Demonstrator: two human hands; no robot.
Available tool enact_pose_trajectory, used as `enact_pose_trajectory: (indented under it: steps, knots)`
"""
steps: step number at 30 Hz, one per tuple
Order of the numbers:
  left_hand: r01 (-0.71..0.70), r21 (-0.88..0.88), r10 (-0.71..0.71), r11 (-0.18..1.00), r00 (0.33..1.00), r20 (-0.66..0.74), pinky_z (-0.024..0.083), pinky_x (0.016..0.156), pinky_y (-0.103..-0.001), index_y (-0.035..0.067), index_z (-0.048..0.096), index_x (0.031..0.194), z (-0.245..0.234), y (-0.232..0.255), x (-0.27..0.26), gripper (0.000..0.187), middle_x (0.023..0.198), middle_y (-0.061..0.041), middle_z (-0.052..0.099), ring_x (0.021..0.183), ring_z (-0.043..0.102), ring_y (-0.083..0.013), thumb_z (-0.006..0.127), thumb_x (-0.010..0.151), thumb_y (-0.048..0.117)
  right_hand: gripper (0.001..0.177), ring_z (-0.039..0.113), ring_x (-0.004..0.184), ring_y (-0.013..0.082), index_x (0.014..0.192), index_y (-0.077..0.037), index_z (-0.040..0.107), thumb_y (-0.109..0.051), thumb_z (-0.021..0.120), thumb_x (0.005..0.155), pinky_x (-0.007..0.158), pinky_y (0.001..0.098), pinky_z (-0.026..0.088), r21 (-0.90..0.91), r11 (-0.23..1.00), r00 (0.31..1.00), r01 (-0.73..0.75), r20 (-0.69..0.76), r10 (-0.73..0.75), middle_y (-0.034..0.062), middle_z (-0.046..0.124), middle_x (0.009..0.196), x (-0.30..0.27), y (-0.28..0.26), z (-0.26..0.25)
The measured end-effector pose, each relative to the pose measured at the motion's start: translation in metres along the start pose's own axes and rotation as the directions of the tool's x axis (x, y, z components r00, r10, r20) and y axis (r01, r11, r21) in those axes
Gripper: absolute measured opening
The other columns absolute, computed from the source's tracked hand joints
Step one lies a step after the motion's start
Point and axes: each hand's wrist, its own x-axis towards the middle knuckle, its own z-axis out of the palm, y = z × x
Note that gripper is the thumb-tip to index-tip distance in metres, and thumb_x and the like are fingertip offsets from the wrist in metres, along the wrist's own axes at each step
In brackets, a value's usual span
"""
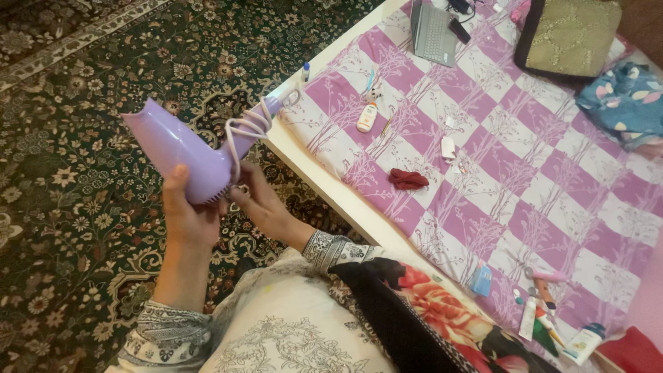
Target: The person picks up a hair dryer, organizes tubes and bottles of lotions and cosmetics from a bed into a drawer, and places various items like pens and cosmetic containers on a desk.
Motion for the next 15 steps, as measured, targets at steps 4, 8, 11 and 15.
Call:
enact_pose_trajectory:
  steps: [4,8,11,15]
  knots:
    - [-0.029,-0.081,0.029,0.996,1.000,-0.002,0.051,0.056,-0.028,0.004,0.053,0.132,0.007,-0.003,-0.005,0.062,0.103,-0.006,0.062,0.079,0.063,-0.0164,0.071,0.093,0.049,0.040,0.057,0.091,0.0143,0.140,-0.012,0.032,-0.036,0.048,0.113,0.083,0.0323,0.052,0.291,0.934,0.975,-0.207,-0.013,0.220,0.0058,0.055,0.103,-0.014,0.030,-0.009]
    - [0.022,-0.283,-0.054,0.959,0.993,-0.107,0.056,0.053,-0.025,0.003,0.052,0.129,0.006,0.003,-0.009,0.063,0.103,-0.010,0.066,0.076,0.070,-0.0168,0.066,0.085,0.046,0.034,0.050,0.082,0.0093,0.126,-0.007,0.054,-0.039,0.046,0.118,0.076,0.0299,0.048,0.181,0.936,0.944,-0.303,0.191,0.269,0.0010,0.051,0.093,-0.031,0.055,-0.025]
    - [0.098,-0.228,-0.059,0.969,0.983,0.172,0.046,0.041,-0.023,-0.003,0.052,0.137,-0.011,0.016,-0.009,0.070,0.108,-0.017,0.066,0.068,0.065,-0.0186,0.067,0.092,0.049,0.031,0.056,0.090,0.0032,0.116,-0.012,0.064,-0.040,0.050,0.109,0.083,0.0252,0.049,-0.016,0.839,0.795,-0.545,0.309,0.522,-0.0059,0.059,0.100,-0.029,0.049,-0.038]
    - [0.290,0.022,-0.275,0.957,0.879,0.390,0.051,0.044,-0.026,-0.010,0.053,0.141,-0.030,0.025,-0.005,0.081,0.111,-0.021,0.070,0.071,0.068,-0.0221,0.067,0.086,0.048,0.034,0.060,0.086,0.0064,0.120,-0.013,0.067,-0.039,0.052,0.104,0.078,0.0255,0.052,-0.329,0.778,0.679,-0.535,0.381,0.628,-0.0037,0.064,0.098,0.015,0.035,-0.091]
